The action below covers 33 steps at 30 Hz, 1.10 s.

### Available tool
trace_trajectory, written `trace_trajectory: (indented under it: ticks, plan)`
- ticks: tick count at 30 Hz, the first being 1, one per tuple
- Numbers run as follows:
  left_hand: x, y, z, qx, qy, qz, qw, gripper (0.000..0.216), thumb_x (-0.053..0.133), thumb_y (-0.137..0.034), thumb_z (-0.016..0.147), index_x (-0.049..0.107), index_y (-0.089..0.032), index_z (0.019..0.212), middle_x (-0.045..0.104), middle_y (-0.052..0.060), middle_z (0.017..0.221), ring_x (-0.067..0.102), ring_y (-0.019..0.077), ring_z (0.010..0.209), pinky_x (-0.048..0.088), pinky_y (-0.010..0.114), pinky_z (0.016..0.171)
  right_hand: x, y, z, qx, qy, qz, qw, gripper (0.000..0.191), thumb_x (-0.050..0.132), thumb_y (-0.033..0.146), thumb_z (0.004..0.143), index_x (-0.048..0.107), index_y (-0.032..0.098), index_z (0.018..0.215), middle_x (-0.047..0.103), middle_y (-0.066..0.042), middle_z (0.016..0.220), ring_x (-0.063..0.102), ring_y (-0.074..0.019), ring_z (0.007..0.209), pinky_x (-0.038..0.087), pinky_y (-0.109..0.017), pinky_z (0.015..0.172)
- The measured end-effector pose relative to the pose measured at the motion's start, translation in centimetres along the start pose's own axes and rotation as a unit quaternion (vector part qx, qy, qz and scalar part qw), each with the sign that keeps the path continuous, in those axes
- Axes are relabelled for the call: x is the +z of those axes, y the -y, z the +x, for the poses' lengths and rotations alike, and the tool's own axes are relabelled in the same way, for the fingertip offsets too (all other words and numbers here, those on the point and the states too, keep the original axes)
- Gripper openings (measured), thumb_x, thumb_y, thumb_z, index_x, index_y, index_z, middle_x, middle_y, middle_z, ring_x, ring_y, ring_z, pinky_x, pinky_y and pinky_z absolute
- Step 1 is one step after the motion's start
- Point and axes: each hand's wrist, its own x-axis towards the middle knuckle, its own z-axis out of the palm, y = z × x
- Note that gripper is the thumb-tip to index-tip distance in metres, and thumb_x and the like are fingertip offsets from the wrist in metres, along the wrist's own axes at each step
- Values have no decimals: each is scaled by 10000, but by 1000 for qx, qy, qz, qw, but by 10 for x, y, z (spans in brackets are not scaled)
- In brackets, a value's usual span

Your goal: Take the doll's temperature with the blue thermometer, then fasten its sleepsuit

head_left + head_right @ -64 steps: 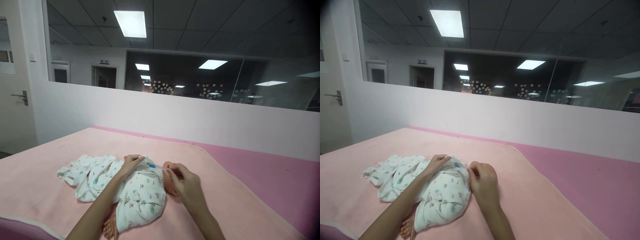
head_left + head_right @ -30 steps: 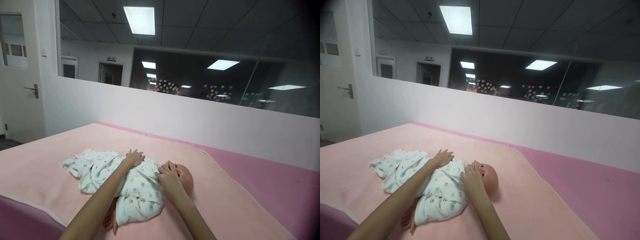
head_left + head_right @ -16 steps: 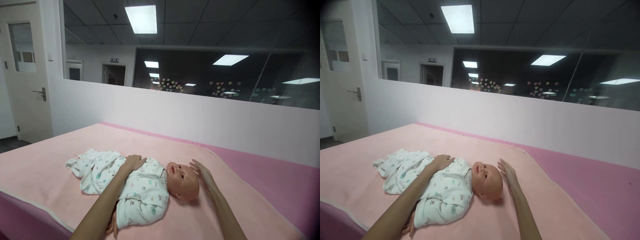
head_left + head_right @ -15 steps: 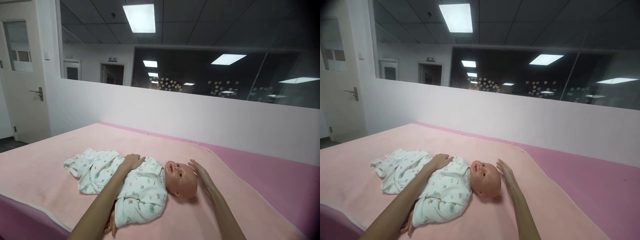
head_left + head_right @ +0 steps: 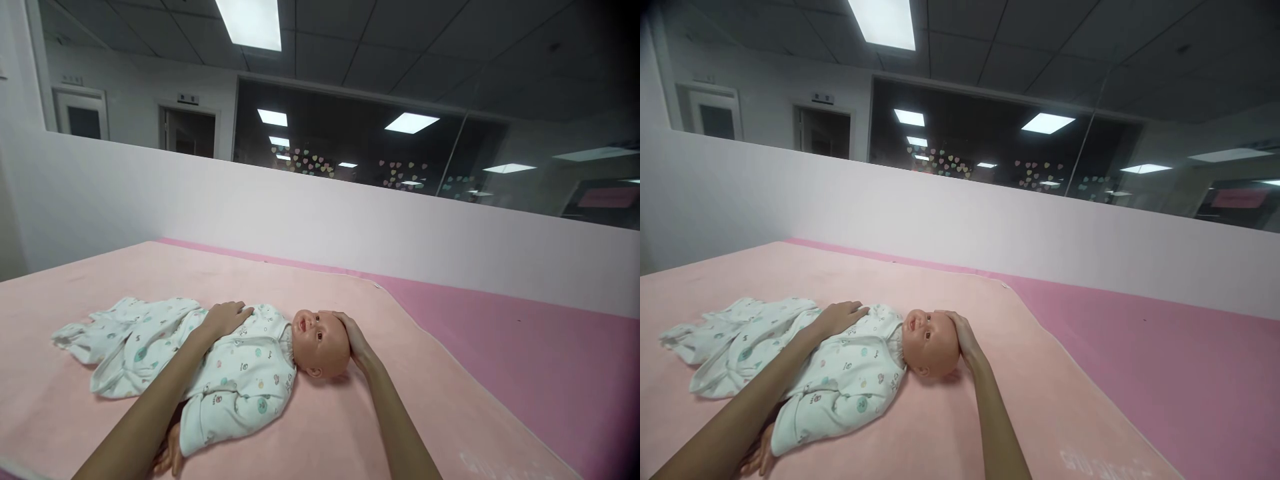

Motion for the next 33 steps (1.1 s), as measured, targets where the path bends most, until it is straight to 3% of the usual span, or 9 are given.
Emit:
trace_trajectory:
  ticks: [3,7,13,21,24,27,30,33]
  plan:
    - [0,0,0,-4,-1,-2,1000,504,226,-537,796,589,-190,838,647,102,913,577,259,847,382,333,722,1,0,4,-28,-12,6,1000,328,530,353,688,646,183,943,617,-25,1063,523,-196,1041,372,-309,921]
    - [1,1,1,-7,-6,-5,1000,505,232,-532,793,595,-187,856,647,109,918,575,267,861,378,347,736,4,1,4,-64,-55,22,996,349,569,433,673,657,200,919,610,-31,1083,498,-198,1083,343,-314,959]
    - [0,1,1,-14,-8,-16,1000,501,248,-532,789,599,-186,880,644,108,938,575,258,874,375,341,755,6,4,-1,-32,34,5,999,439,574,508,677,672,127,872,667,-75,916,586,-240,918,413,-347,874]
    - [-1,0,1,-17,-12,-11,1000,506,241,-536,789,604,-192,866,646,104,926,580,252,855,377,343,759,5,1,3,-24,26,3,999,466,565,520,665,669,127,893,659,-83,953,563,-248,980,377,-361,930]
    - [0,0,1,-21,-15,-13,1000,499,247,-529,789,607,-190,856,647,102,921,579,253,859,376,344,762,3,-3,6,-65,-13,-15,998,455,582,476,666,628,177,1005,576,-56,1140,470,-222,1120,327,-336,984]
    - [1,0,2,-19,-16,-16,1000,494,251,-525,788,606,-189,860,645,102,925,578,258,856,378,347,755,1,-7,9,-74,-46,-27,996,574,578,472,677,484,253,1198,419,-23,1309,403,-200,1186,322,-322,991]
    - [1,1,2,-14,-16,-12,1000,500,247,-526,789,607,-190,872,646,105,927,579,263,860,378,351,755,0,-9,11,-60,-57,-36,996,668,557,504,686,361,286,1286,308,-23,1378,389,-206,1199,334,-324,979]
    - [2,2,3,-10,-15,-13,1000,509,237,-529,794,604,-188,881,645,105,936,577,257,874,376,346,766,1,-7,10,-58,-71,-32,995,690,573,504,670,362,275,1285,289,-33,1387,391,-205,1196,328,-314,979]
